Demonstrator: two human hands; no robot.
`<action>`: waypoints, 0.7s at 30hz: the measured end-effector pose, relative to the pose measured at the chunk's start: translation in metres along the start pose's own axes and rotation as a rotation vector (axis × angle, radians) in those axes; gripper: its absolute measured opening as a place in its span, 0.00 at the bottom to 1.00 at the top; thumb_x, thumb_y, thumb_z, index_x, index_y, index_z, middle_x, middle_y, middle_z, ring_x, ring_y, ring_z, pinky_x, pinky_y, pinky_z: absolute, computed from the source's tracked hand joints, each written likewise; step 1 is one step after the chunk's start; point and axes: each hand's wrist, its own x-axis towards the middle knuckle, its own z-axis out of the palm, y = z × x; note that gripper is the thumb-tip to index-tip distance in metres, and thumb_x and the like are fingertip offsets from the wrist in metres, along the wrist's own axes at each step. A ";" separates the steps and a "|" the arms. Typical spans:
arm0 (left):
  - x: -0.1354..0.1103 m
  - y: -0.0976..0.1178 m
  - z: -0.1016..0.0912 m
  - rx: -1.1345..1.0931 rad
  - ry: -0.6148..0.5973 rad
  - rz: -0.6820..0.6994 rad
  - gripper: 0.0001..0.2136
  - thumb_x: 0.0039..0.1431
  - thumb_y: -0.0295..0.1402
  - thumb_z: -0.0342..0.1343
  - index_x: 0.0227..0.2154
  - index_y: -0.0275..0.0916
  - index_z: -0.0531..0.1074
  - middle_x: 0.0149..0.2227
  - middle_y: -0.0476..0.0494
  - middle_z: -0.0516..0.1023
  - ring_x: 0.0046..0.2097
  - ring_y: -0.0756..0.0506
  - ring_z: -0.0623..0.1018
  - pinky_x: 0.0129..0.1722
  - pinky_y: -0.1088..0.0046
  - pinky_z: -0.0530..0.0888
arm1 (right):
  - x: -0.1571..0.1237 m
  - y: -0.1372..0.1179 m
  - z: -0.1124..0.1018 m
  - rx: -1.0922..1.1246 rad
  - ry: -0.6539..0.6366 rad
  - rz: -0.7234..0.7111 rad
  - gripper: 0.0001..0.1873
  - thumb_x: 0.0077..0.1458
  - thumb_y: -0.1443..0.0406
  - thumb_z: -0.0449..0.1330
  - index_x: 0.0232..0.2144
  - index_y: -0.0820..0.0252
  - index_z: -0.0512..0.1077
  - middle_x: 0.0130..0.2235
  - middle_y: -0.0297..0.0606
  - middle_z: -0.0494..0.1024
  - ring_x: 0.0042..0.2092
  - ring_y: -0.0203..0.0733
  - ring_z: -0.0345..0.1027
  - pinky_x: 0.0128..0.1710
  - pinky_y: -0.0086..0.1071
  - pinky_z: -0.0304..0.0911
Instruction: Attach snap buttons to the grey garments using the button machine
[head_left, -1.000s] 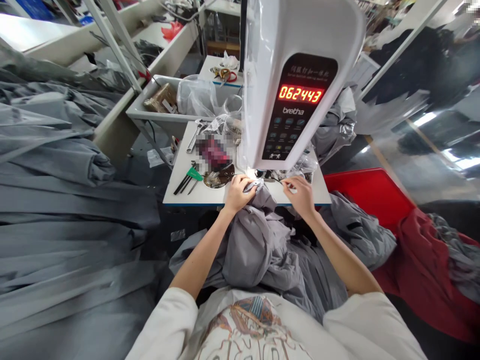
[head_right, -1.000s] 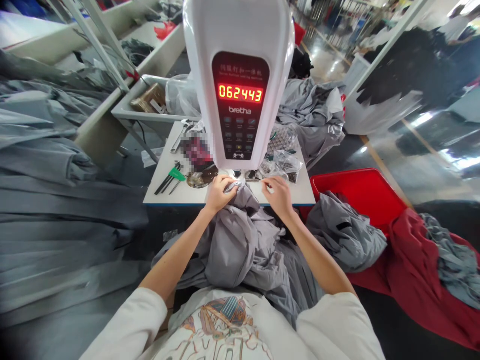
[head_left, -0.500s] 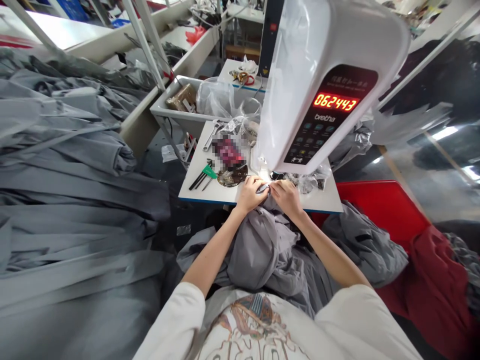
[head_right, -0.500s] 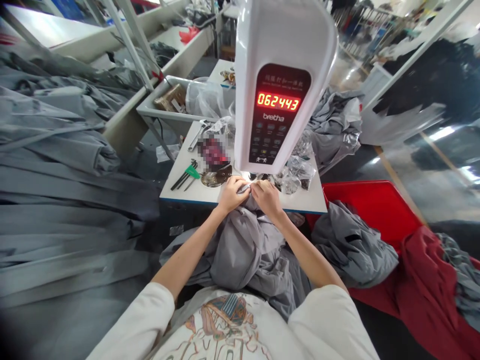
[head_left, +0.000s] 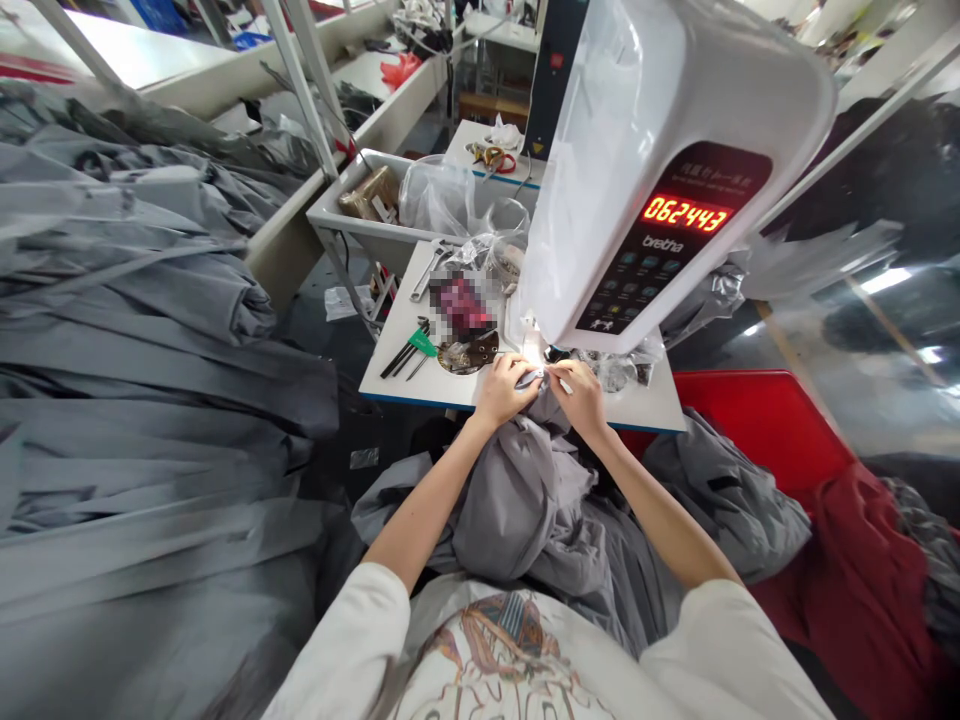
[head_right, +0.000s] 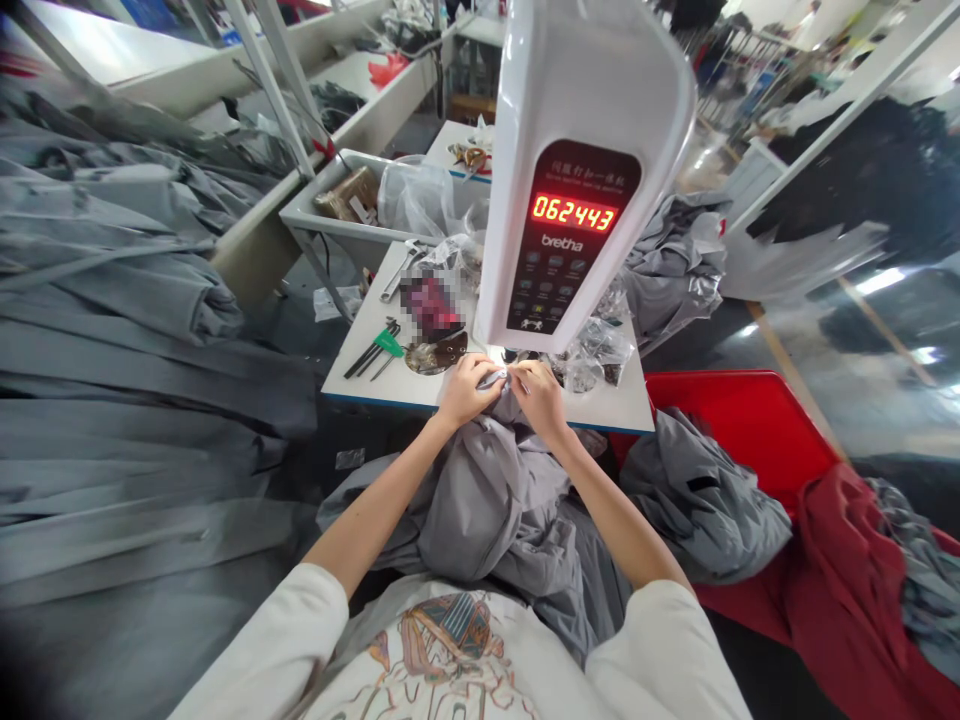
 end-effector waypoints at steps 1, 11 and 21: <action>0.000 0.000 0.000 0.000 -0.002 0.002 0.07 0.55 0.33 0.58 0.37 0.39 0.74 0.41 0.43 0.72 0.46 0.44 0.70 0.50 0.67 0.69 | 0.001 -0.001 0.001 0.040 0.021 0.011 0.12 0.62 0.64 0.51 0.36 0.58 0.75 0.37 0.39 0.76 0.40 0.40 0.68 0.43 0.34 0.63; -0.001 -0.002 0.001 0.018 -0.004 0.002 0.07 0.54 0.31 0.58 0.37 0.38 0.74 0.41 0.43 0.72 0.47 0.45 0.70 0.51 0.68 0.69 | 0.001 0.002 0.007 -0.041 0.005 -0.135 0.12 0.62 0.68 0.50 0.37 0.62 0.75 0.37 0.41 0.77 0.40 0.42 0.68 0.42 0.33 0.64; -0.001 0.000 -0.001 0.013 -0.011 -0.001 0.08 0.55 0.31 0.57 0.38 0.39 0.74 0.42 0.43 0.72 0.47 0.45 0.70 0.51 0.69 0.69 | -0.009 -0.002 0.000 -0.177 -0.118 -0.245 0.16 0.63 0.69 0.47 0.46 0.64 0.73 0.46 0.42 0.77 0.44 0.42 0.69 0.47 0.35 0.64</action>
